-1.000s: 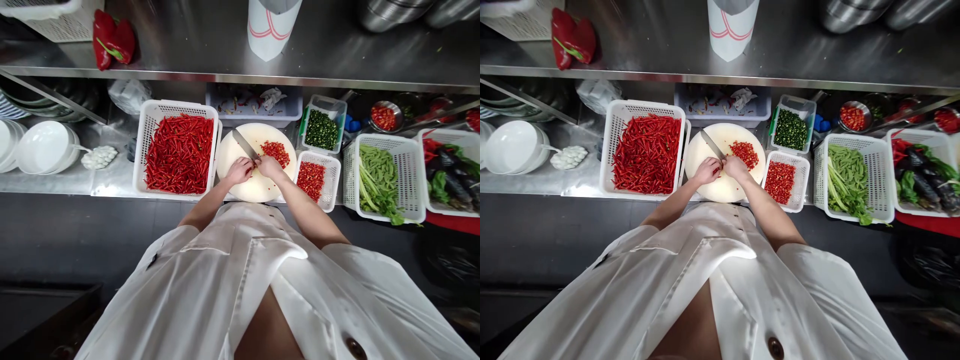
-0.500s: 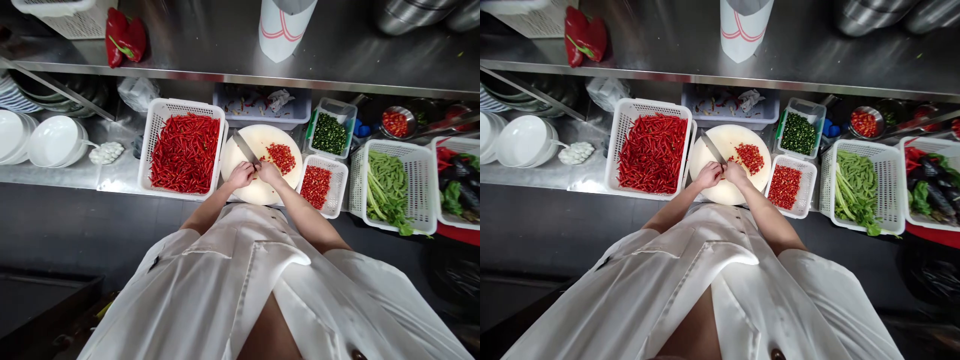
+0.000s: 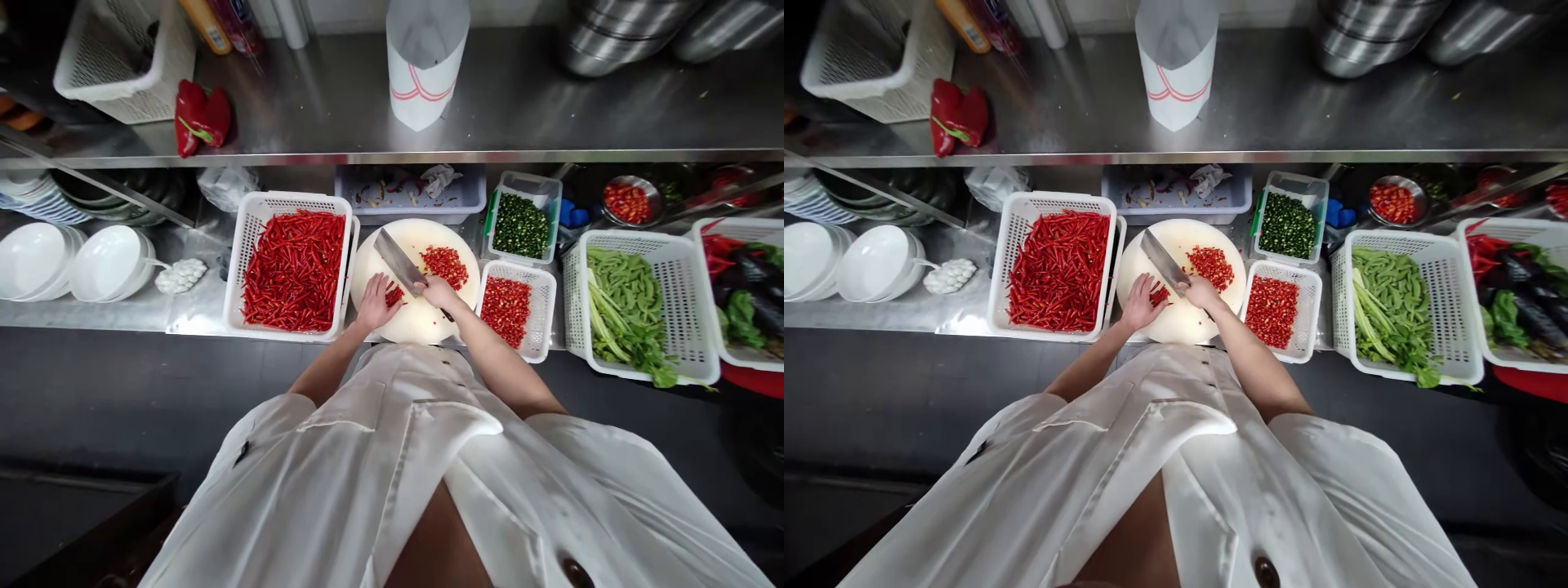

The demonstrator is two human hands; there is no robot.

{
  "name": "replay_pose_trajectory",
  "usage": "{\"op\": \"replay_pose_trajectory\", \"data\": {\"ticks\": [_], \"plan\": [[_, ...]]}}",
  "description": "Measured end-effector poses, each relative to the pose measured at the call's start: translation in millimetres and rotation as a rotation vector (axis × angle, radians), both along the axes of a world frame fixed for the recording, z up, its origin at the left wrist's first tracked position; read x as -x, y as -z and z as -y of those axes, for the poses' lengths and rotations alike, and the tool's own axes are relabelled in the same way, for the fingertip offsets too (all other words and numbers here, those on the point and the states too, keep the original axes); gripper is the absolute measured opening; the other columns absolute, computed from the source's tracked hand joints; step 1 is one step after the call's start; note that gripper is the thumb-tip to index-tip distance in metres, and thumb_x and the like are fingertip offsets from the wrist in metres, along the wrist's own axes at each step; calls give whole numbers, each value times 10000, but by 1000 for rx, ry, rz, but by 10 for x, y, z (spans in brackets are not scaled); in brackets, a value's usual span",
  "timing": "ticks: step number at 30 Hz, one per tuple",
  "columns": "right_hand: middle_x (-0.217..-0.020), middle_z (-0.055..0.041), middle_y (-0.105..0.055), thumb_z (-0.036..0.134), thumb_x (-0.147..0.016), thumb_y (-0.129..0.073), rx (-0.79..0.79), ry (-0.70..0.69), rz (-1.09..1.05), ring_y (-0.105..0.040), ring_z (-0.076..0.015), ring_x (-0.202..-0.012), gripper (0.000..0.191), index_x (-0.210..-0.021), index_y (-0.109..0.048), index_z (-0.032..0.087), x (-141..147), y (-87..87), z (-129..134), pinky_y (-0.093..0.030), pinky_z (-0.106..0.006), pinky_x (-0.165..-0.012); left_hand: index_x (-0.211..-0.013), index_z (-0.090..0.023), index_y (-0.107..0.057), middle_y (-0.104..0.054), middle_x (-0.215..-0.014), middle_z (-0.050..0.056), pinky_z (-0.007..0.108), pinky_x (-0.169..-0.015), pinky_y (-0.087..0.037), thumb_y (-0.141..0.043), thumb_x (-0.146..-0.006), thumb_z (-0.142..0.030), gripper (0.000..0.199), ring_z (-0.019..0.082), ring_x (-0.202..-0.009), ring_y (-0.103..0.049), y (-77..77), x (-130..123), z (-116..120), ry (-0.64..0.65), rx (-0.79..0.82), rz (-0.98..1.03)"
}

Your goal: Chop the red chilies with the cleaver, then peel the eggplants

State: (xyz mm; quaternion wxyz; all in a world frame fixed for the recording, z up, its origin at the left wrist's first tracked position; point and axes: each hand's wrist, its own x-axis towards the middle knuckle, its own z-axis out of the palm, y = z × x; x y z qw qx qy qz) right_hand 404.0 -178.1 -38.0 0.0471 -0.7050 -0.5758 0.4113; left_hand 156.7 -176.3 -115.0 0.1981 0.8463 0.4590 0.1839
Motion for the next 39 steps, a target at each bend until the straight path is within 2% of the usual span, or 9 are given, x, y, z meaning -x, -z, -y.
{"op": "replay_pose_trajectory", "data": {"ticks": [3, 8, 11, 14, 17, 20, 23, 29, 39], "plan": [[-1375, -142, -786, 367, -1136, -560, -37, 53, -3, -740, -249, -1241, 381, -1371, -775, 158, -308, 5, 152, -516, -245, -986, -1754, -79, -249, -239, -1828, 252, 656, -1404, -197, -552, -1040, -608, 938, 396, -1741, -144, 70, -204, 69, 10, 33, -90], [-1416, -152, -764, 332, -1155, -481, -56, 36, 90, -719, -268, -1290, 401, -1418, -733, 165, -514, -99, 231, -515, -291, -1044, -1763, -107, -277, -282, -1821, 225, 663, -1402, -198, -445, -1089, -504, 799, 371, -1729, -216, 178, -839, -110, 19, 31, -51], [-1442, -186, -740, 343, -1160, -456, -16, 6, 124, -709, -294, -1308, 433, -1486, -667, 152, -435, -164, 261, -520, -336, -1070, -1735, -107, -339, -354, -1783, 256, 706, -1371, -249, -500, -1069, -550, 816, 408, -1707, -272, 164, -1004, -208, 18, 33, -6], [-1419, -205, -741, 358, -1165, -421, -7, 17, 165, -716, -323, -1287, 471, -1543, -606, 148, -341, -193, 311, -533, -388, -1073, -1665, -105, -440, -474, -1687, 276, 666, -1330, -361, -557, -1060, -582, 779, 408, -1632, -398, 74, -902, -219, 41, 11, 26], [-1380, -212, -752, 356, -1165, -401, -15, 13, 196, -725, -345, -1262, 454, -1492, -643, 155, -329, -236, 314, -543, -417, -1064, -1479, -141, -619, -595, -1500, 240, 595, -1243, -477, -602, -1060, -550, 586, 373, -1469, -522, -47, -732, -247, 77, -14, 19], [-1356, -214, -760, 349, -1159, -418, -43, -12, 208, -728, -353, -1259, 423, -1430, -686, 166, -356, -310, 244, -540, -425, -1069, -1230, -212, -732, -644, -1344, 177, 577, -1178, -509, -629, -1056, -482, 338, 348, -1344, -552, -118, -678, -358, 216, -39, 2], [-1333, -212, -769, 363, -1158, -431, -54, -37, 220, -733, -354, -1254, 412, -1404, -704, 176, -298, -362, 138, -540, -427, -1067, -1094, -237, -746, -663, -1261, 144, 555, -1156, -512, -635, -1042, -394, 199, 323, -1269, -578, -102, -725, -485, 391, -38, -7], [-1329, -218, -771, 378, -1155, -452, 9, -25, 268, -742, -346, -1246, 410, -1406, -700, 169, -24, -363, -12, -556, -402, -1031, -1069, -233, -735, -676, -1259, 140, 524, -1145, -523, -605, -1010, -290, 154, 303, -1253, -604, -42, -732, -533, 453, -7, 15], [-1327, -212, -773, 384, -1171, -430, 20, -9, 251, -736, -329, -1257, 413, -1364, -723, 166, 13, -341, -22, -540, -370, -1036, -1088, -247, -748, -689, -1250, 131, 529, -1143, -520, -608, -1032, -332, 173, 304, -1238, -607, -15, -583, -520, 451, 31, 87]]}}
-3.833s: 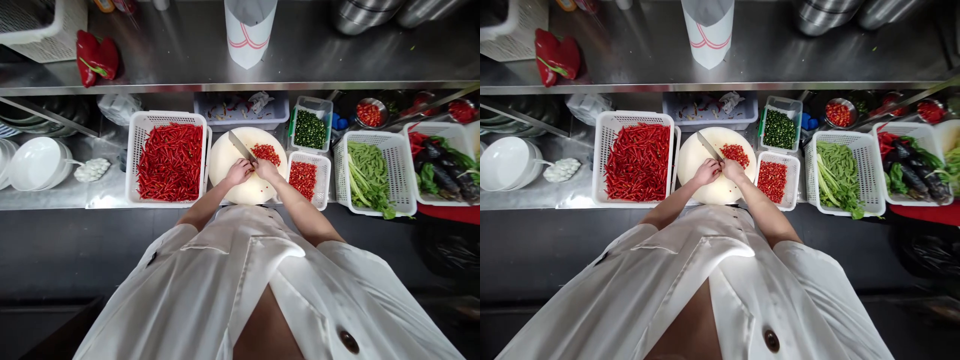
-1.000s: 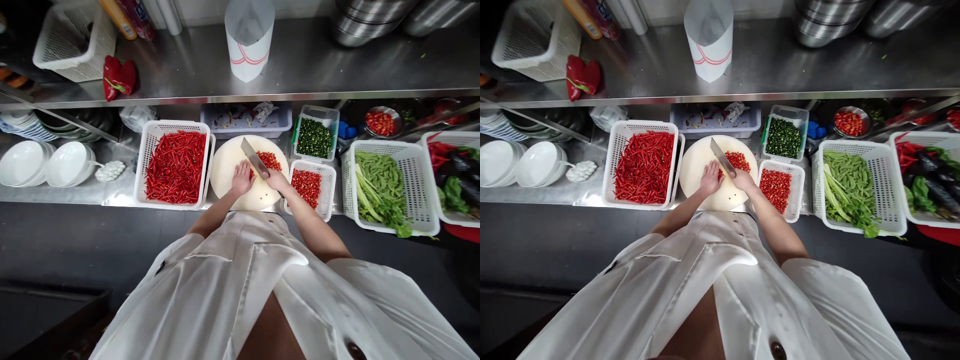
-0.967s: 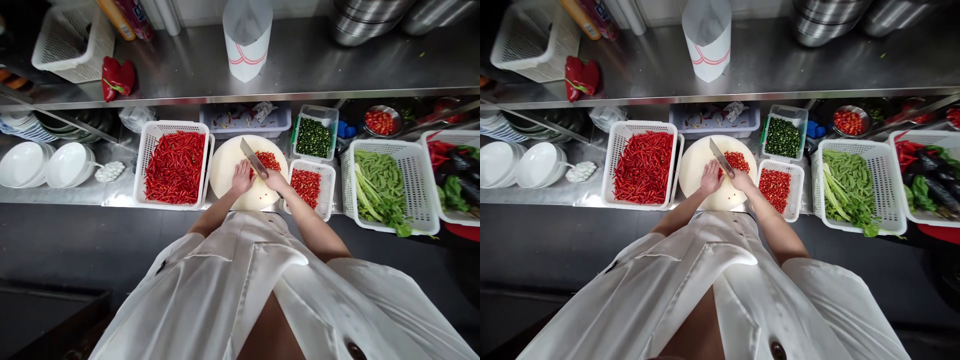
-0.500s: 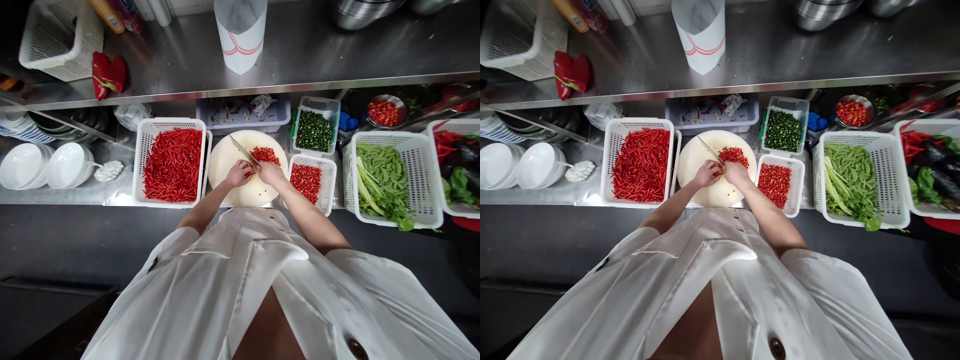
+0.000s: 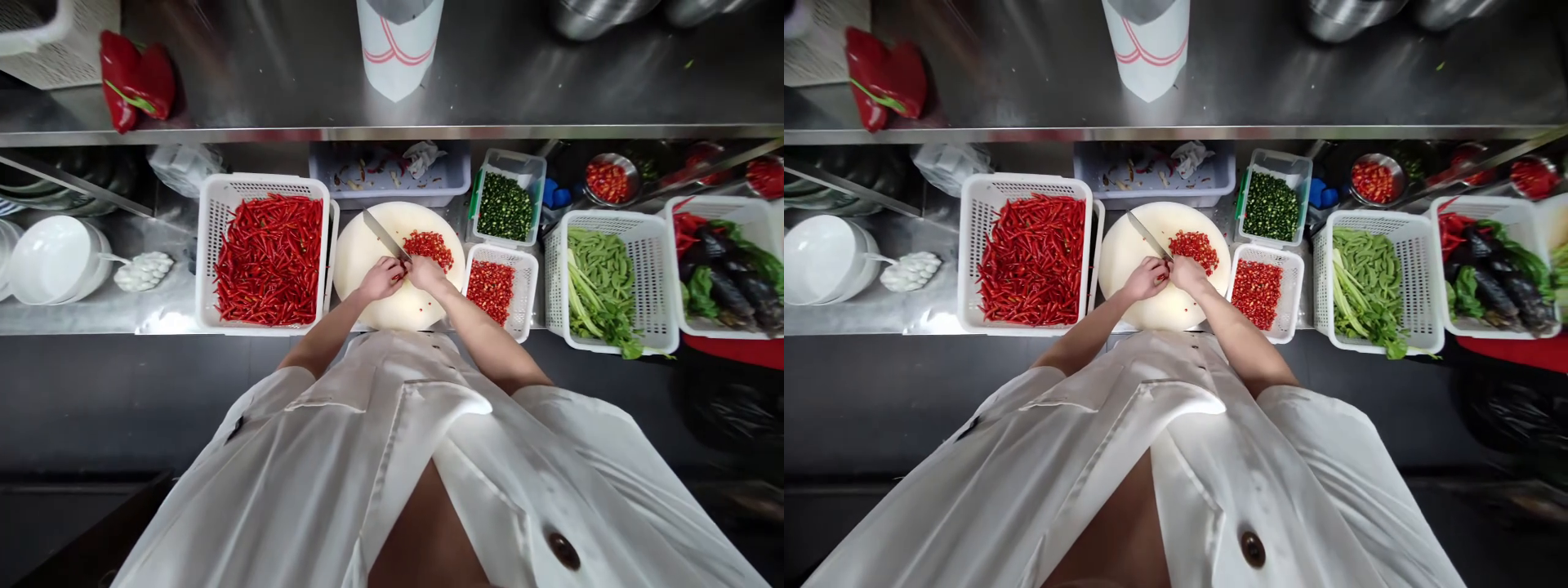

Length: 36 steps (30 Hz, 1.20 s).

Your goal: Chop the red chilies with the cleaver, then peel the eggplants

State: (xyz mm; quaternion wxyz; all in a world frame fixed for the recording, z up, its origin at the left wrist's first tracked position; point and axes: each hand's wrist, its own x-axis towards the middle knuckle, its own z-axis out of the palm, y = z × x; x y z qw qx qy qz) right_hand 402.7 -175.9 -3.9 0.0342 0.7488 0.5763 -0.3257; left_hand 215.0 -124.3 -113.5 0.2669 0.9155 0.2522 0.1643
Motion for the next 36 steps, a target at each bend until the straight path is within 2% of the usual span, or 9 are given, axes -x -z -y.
{"op": "replay_pose_trajectory", "data": {"ticks": [3, 7, 14, 20, 24, 32, 36], "plan": [[-1317, -209, -777, 400, -1170, -442, -5, -7, 1, -731, -325, -1266, 411, -1326, -743, 167, 22, -1, -7, -527, -367, -1062, -1086, -245, -748, -690, -1256, 129, 527, -1146, -516, -619, -1027, -325, 163, 307, -1247, -599, -4, 32, 13, -8, -5, 4], [-1346, -212, -768, 394, -1170, -442, 21, 24, 19, -726, -322, -1264, 425, -1393, -712, 152, 67, 4, 13, -531, -360, -1049, -1063, -247, -751, -692, -1227, 124, 519, -1131, -522, -599, -1029, -300, 164, 308, -1240, -592, 8, 65, 53, -13, -3, 25], [-1339, -203, -773, 455, -1175, -447, 18, 18, 1, -718, -321, -1286, 454, -1377, -722, 156, 141, -2, 59, -522, -347, -1065, -1083, -250, -770, -689, -1239, 129, 548, -1136, -512, -609, -1011, -290, 180, 325, -1231, -592, 29, 104, 111, -40, 7, 12], [-1345, -215, -771, 408, -1175, -438, 27, -3, 10, -722, -320, -1283, 431, -1334, -739, 145, 186, 17, 21, -531, -339, -1049, -1098, -245, -772, -695, -1249, 129, 521, -1136, -523, -618, -1014, -298, 184, 320, -1234, -602, 55, 132, 118, -39, -12, 43], [-1348, -207, -769, 391, -1180, -391, 22, 8, 28, -726, -311, -1267, 451, -1406, -700, 152, 227, -27, 20, -545, -351, -1038, -1054, -237, -760, -700, -1193, 125, 502, -1131, -533, -616, -1014, -299, 161, 315, -1207, -609, 79, 148, 113, -4, -26, 59], [-1362, -215, -758, 394, -1178, -427, 47, -4, -6, -721, -334, -1287, 429, -1391, -703, 145, 212, -22, 122, -534, -363, -1057, -1074, -253, -764, -694, -1218, 125, 530, -1135, -519, -594, -1032, -301, 181, 315, -1226, -605, 26, 192, 155, -25, 5, 6], [-1360, -202, -763, 384, -1176, -432, 39, -24, -19, -715, -324, -1298, 422, -1370, -722, 148, 236, -27, 135, -530, -345, -1066, -1072, -242, -756, -699, -1211, 122, 514, -1133, -522, -576, -1054, -318, 197, 303, -1201, -613, 27, 230, 165, -34, -46, 35]]}}
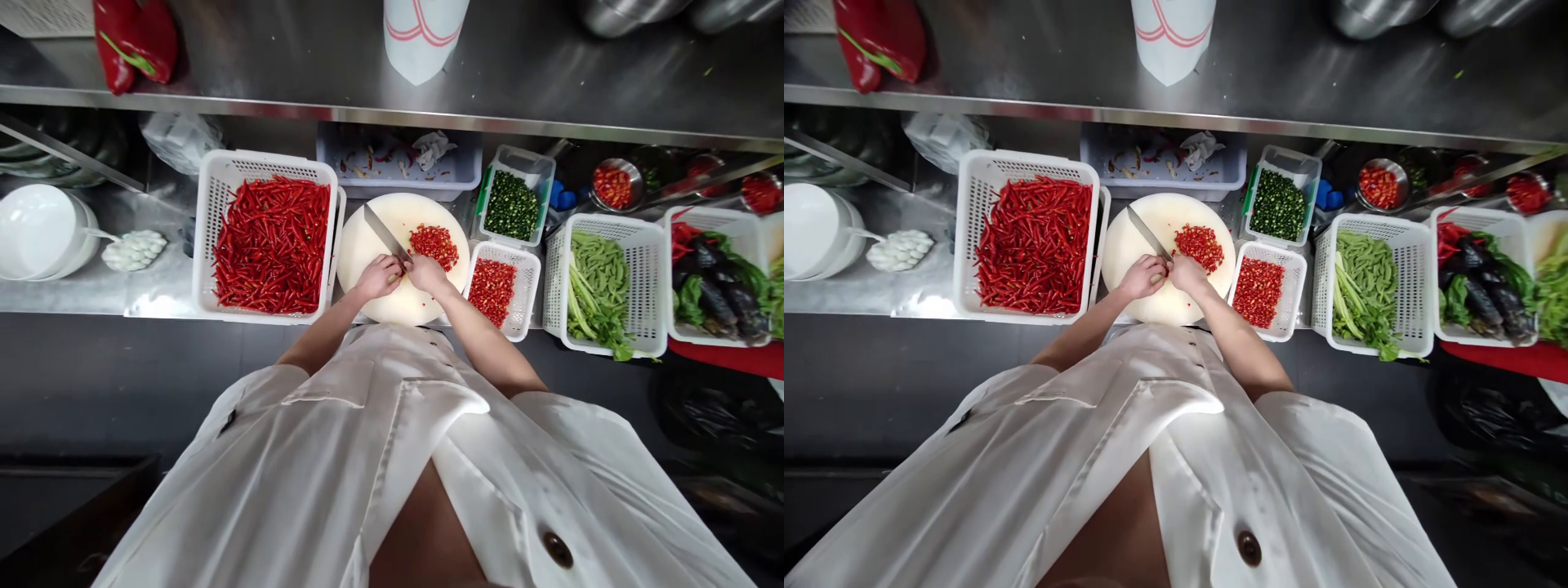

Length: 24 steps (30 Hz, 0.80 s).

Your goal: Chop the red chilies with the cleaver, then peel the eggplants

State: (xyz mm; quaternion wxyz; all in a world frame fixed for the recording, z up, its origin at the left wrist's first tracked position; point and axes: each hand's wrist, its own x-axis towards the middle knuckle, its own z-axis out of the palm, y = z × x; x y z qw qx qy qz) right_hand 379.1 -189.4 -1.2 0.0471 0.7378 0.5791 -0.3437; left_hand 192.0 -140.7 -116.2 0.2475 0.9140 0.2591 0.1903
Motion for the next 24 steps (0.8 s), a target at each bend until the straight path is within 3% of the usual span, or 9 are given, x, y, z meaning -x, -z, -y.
{"op": "replay_pose_trajectory", "data": {"ticks": [8, 24], "plan": [[-1378, -216, -752, 378, -1176, -435, -5, 9, -22, -717, -332, -1304, 420, -1397, -701, 139, 94, 49, -9, -529, -367, -1080, -1040, -250, -750, -698, -1239, 119, 529, -1099, -542, -624, -1011, -270, 131, 315, -1211, -619, 49, 65, -10, -87, 29, -15], [-1333, -219, -764, 401, -1167, -454, -28, 45, -20, -725, -348, -1272, 420, -1375, -716, 148, 139, 143, -65, -537, -403, -1085, -1061, -229, -731, -711, -1246, 118, 476, -1094, -547, -611, -1029, -242, 125, 296, -1199, -630, 43, 56, -46, -56, 2, -41]]}}
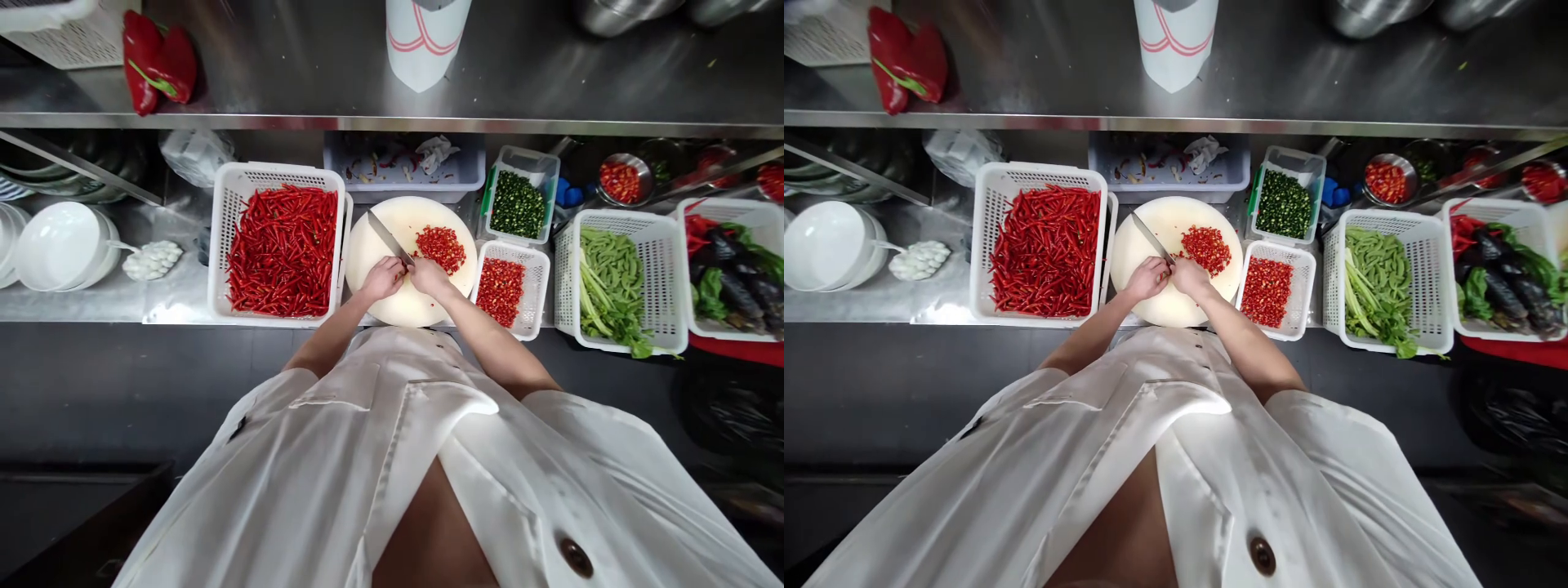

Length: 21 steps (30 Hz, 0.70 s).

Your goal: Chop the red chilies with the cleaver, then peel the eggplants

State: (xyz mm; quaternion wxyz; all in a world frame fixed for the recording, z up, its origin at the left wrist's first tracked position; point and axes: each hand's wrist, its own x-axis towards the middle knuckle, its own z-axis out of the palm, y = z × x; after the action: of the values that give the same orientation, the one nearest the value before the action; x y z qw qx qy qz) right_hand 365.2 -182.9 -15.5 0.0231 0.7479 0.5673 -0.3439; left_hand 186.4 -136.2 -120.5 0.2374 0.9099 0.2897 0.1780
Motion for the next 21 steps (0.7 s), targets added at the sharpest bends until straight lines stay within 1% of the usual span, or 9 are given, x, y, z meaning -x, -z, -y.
{"op": "replay_pose_trajectory", "data": {"ticks": [3, 8, 12, 14, 17, 21], "plan": [[-1350, -221, -759, 376, -1165, -441, -10, 1, 6, -723, -343, -1271, 419, -1379, -715, 142, -23, -14, -47, -539, -393, -1074, -1059, -232, -730, -710, -1233, 114, 479, -1095, -544, -604, -1028, -234, 130, 295, -1203, -631, -5, -5, 7, -6, 3, -1], [-1339, -204, -769, 377, -1157, -457, -22, -26, 0, -727, -329, -1255, 399, -1318, -744, 153, -12, -53, -65, -543, -366, -1048, -1096, -224, -737, -712, -1235, 119, 492, -1102, -543, -618, -999, -214, 154, 303, -1195, -634, 13, 22, 34, -1, 2, -6], [-1344, -208, -765, 357, -1167, -438, -7, -12, -1, -719, -327, -1274, 407, -1345, -730, 137, 35, -24, -53, -537, -359, -1046, -1085, -229, -741, -697, -1297, 120, 487, -1113, -543, -602, -1012, -225, 158, 302, -1243, -622, 22, 72, 46, -36, 15, 15], [-1340, -219, -763, 358, -1168, -445, -2, -12, 1, -721, -324, -1269, 405, -1337, -731, 128, 60, -7, -67, -530, -356, -1056, -1094, -229, -743, -698, -1295, 120, 488, -1132, -536, -593, -1010, -217, 172, 300, -1260, -617, 22, 87, 32, -22, 17, 5], [-1341, -223, -760, 364, -1169, -446, -9, 3, 11, -721, -315, -1266, 407, -1361, -719, 130, 95, -1, -95, -524, -354, -1069, -1103, -220, -745, -706, -1252, 127, 488, -1122, -543, -603, -997, -219, 177, 304, -1232, -623, 31, 84, 2, 4, 7, -9], [-1350, -221, -759, 353, -1162, -441, -13, -5, 8, -720, -327, -1267, 406, -1357, -723, 135, 111, -15, -110, -534, -367, -1052, -1081, -202, -744, -710, -1205, 137, 479, -1095, -556, -607, -991, -225, 165, 308, -1172, -637, 48, 46, -8, -4, -13, -21]]}}
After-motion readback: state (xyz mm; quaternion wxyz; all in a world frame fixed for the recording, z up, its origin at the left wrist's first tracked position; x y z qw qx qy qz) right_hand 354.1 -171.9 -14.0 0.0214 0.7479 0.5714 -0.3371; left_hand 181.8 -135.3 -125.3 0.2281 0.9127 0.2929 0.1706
